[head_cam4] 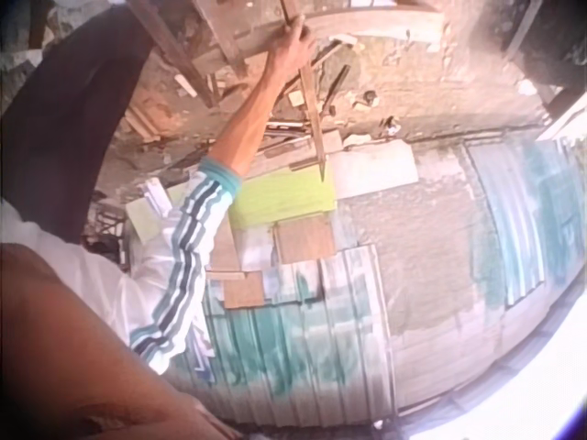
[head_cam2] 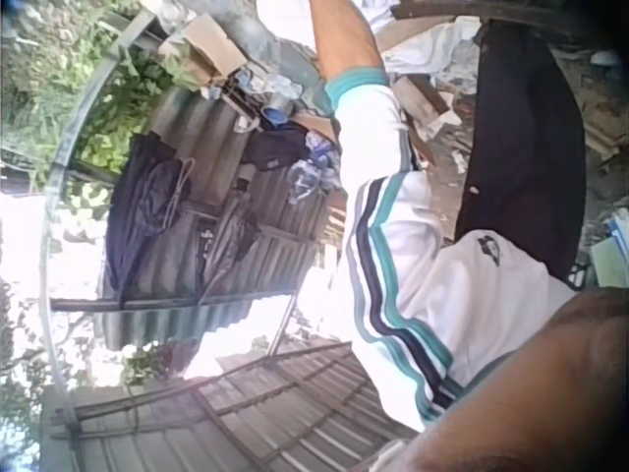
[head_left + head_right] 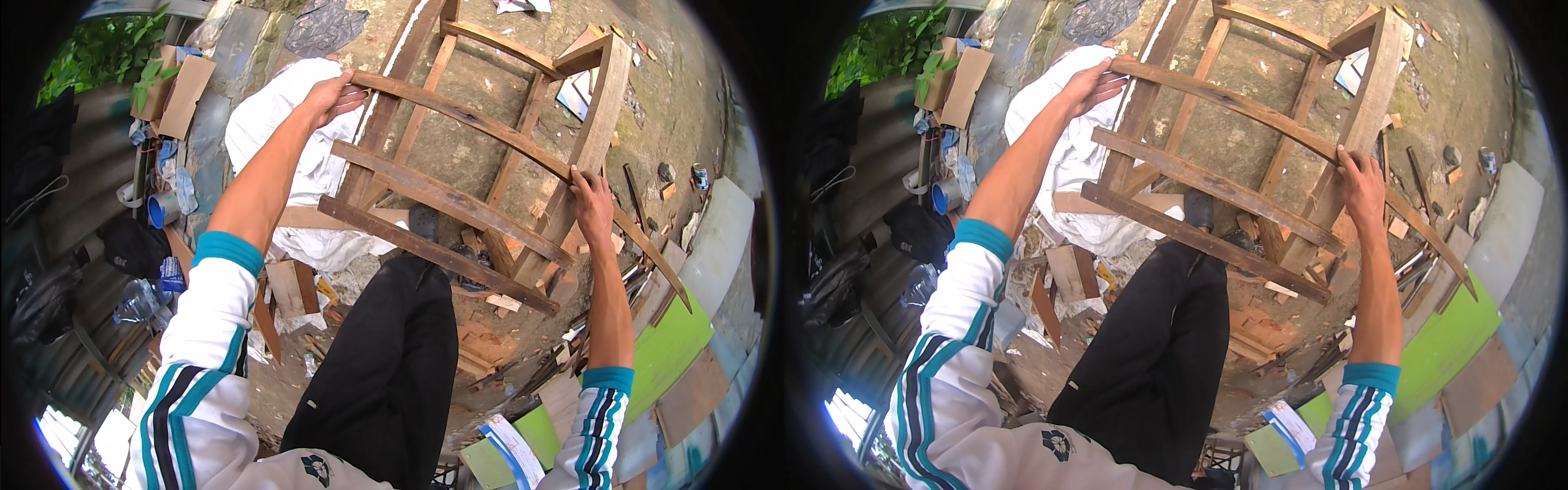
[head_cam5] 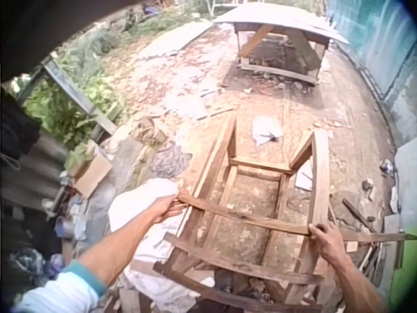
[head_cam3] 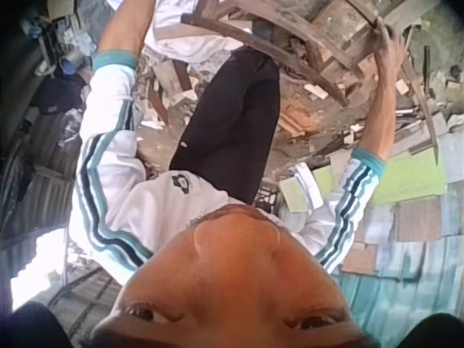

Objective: The person lifts and inspects a wooden frame, then sits on the ground to use a chisel to carve or shape a piece of wood. They repeatedly adjust the wood and chisel to continue the carving process.

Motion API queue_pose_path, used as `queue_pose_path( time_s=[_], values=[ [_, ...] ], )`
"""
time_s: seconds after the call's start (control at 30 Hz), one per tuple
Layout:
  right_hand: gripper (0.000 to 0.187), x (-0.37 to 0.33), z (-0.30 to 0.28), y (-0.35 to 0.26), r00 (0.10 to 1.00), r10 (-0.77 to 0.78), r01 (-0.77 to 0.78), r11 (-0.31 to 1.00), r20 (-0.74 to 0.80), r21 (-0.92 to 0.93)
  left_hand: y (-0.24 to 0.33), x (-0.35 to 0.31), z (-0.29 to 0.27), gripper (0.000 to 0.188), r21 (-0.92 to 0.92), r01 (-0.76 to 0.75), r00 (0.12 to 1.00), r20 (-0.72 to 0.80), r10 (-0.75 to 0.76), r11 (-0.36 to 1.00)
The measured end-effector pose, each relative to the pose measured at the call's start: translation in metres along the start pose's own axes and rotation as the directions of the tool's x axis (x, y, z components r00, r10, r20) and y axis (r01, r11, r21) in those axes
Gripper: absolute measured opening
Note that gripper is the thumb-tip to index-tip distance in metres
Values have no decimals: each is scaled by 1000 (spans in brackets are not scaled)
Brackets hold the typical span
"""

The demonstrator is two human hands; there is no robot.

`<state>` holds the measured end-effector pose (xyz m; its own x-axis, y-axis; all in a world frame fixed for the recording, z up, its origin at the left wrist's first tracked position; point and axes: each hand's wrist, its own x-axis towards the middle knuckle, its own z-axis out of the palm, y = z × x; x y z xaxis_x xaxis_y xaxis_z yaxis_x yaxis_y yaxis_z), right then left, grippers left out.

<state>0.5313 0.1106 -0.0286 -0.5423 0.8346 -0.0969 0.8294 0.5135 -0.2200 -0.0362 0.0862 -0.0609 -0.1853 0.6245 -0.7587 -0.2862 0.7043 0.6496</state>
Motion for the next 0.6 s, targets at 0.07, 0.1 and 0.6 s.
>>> queue_pose_path(
  time_s=[0.07,0.1,0.6],
  values=[
    [43,0,-2,1,1000,-1,1,1000,1,6,-2,0,0,54,-17,-14,1000,22,15,1000],
    [43,0,-2,1,1000,-1,1,1000,6,12,-2,-1,0,54,-22,-15,1000,18,15,1000],
    [44,-2,-4,4,999,39,-39,999,18,23,-3,-6,9,58,64,-35,999,-1,35,997]
  ],
)
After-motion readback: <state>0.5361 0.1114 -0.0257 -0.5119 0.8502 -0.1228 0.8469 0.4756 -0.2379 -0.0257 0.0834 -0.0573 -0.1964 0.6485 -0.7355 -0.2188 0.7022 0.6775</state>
